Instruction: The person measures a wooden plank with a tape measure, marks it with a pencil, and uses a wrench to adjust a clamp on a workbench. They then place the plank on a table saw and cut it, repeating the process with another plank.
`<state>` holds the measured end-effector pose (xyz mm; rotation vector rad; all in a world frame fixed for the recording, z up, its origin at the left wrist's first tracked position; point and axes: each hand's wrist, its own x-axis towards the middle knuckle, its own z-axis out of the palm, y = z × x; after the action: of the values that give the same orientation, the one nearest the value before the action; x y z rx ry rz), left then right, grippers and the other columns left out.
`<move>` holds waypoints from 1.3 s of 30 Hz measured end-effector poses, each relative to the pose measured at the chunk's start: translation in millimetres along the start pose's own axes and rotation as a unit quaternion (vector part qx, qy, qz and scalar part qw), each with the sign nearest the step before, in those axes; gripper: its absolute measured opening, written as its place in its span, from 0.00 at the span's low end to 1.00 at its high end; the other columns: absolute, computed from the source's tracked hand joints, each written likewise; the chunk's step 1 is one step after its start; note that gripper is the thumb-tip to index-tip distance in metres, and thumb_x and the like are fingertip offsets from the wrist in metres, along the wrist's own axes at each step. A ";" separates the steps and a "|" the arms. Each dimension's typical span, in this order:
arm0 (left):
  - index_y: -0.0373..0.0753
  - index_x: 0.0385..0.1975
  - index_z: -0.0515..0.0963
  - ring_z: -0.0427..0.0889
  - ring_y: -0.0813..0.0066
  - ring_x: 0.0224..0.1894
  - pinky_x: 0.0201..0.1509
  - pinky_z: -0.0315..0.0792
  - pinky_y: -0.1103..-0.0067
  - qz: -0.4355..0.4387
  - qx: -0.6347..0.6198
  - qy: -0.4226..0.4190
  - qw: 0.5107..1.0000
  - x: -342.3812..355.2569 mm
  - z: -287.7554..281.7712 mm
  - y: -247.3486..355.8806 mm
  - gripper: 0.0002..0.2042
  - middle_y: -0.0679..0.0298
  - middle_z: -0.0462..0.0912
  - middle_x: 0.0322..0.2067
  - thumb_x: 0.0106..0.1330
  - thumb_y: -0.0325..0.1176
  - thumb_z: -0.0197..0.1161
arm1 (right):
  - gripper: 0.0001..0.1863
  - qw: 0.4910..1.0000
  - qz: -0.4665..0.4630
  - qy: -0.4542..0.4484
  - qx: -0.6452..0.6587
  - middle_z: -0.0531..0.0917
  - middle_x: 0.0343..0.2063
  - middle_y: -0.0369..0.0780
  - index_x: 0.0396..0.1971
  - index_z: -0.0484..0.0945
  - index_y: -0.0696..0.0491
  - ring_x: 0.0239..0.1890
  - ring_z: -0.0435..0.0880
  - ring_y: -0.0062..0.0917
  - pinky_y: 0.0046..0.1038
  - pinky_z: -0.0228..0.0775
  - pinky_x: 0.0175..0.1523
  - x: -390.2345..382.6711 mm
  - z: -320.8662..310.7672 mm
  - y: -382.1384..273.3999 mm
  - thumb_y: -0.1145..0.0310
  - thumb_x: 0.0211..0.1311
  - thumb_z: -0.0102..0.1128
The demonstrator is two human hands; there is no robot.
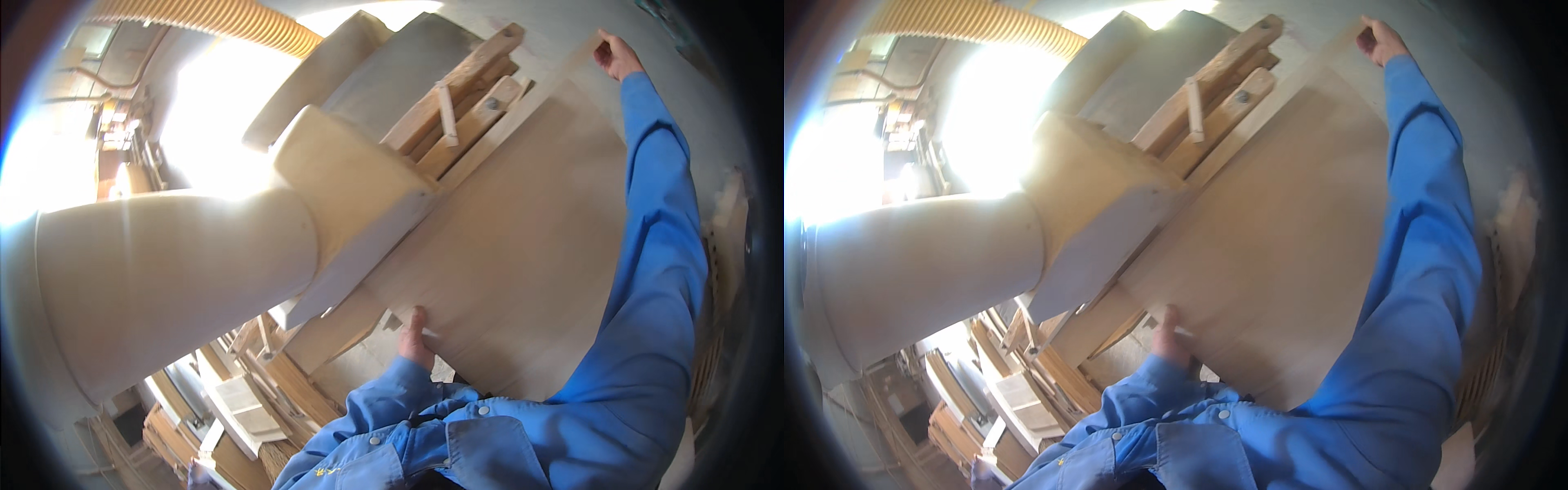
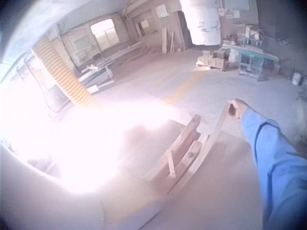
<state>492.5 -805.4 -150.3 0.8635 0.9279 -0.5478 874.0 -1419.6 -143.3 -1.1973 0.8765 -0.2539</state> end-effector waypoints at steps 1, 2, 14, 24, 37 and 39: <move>0.36 0.48 0.71 0.78 0.65 0.44 0.45 0.74 0.67 -0.008 -0.007 -0.016 1.000 0.1 -1.4 -1.3 0.23 0.61 0.78 0.43 0.62 0.48 0.60 | 0.09 1.000 -0.019 0.004 0.008 0.79 0.30 0.35 0.33 0.75 0.52 0.29 0.77 0.22 0.24 0.71 0.30 9.3 -10.5 -12.3 0.63 0.58 0.61; 0.36 0.48 0.71 0.79 0.65 0.41 0.44 0.75 0.68 0.002 -0.052 -0.029 0.998 2.1 -0.8 -5.1 0.23 0.60 0.78 0.42 0.62 0.48 0.61 | 0.09 0.999 -0.039 0.009 0.016 0.79 0.29 0.35 0.32 0.75 0.51 0.29 0.77 0.22 0.24 0.72 0.29 15.9 -23.2 -25.9 0.63 0.59 0.61; 0.36 0.52 0.68 0.76 0.62 0.46 0.48 0.72 0.65 0.012 -0.013 -0.065 0.998 3.8 3.7 1.4 0.24 0.60 0.75 0.46 0.65 0.48 0.56 | 0.10 0.999 -0.024 0.036 -0.018 0.79 0.22 0.36 0.27 0.75 0.52 0.19 0.76 0.25 0.28 0.70 0.24 -89.6 -153.6 -53.4 0.61 0.58 0.60; 0.41 0.57 0.65 0.69 0.61 0.56 0.62 0.63 0.63 -0.023 0.018 -0.135 0.990 2.2 5.0 10.2 0.29 0.62 0.71 0.55 0.62 0.53 0.56 | 0.36 0.775 -0.162 0.401 -0.461 0.73 0.53 0.49 0.54 0.69 0.55 0.56 0.71 0.41 0.38 0.64 0.59 -279.0 -373.3 232.8 0.46 0.50 0.62; 0.45 0.55 0.68 0.70 0.60 0.55 0.59 0.66 0.61 -0.036 0.034 -0.242 0.969 20.2 -15.3 6.8 0.29 0.63 0.72 0.53 0.59 0.56 0.59 | 0.31 0.890 0.104 0.420 -0.143 0.82 0.39 0.47 0.40 0.79 0.61 0.42 0.80 0.32 0.32 0.70 0.46 -542.2 -245.5 386.7 0.44 0.57 0.55; 0.45 0.55 0.68 0.70 0.58 0.55 0.59 0.66 0.58 -0.027 0.063 -0.274 0.959 18.4 -22.0 4.9 0.30 0.63 0.73 0.53 0.58 0.58 0.58 | 0.29 0.891 0.086 0.429 -0.121 0.82 0.39 0.47 0.40 0.79 0.60 0.41 0.80 0.32 0.32 0.70 0.46 -554.8 -244.1 392.3 0.46 0.57 0.55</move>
<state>495.3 -785.3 -171.2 0.7433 0.4129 -0.8472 233.5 -1107.5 -260.3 -1.2232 1.8233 -0.5636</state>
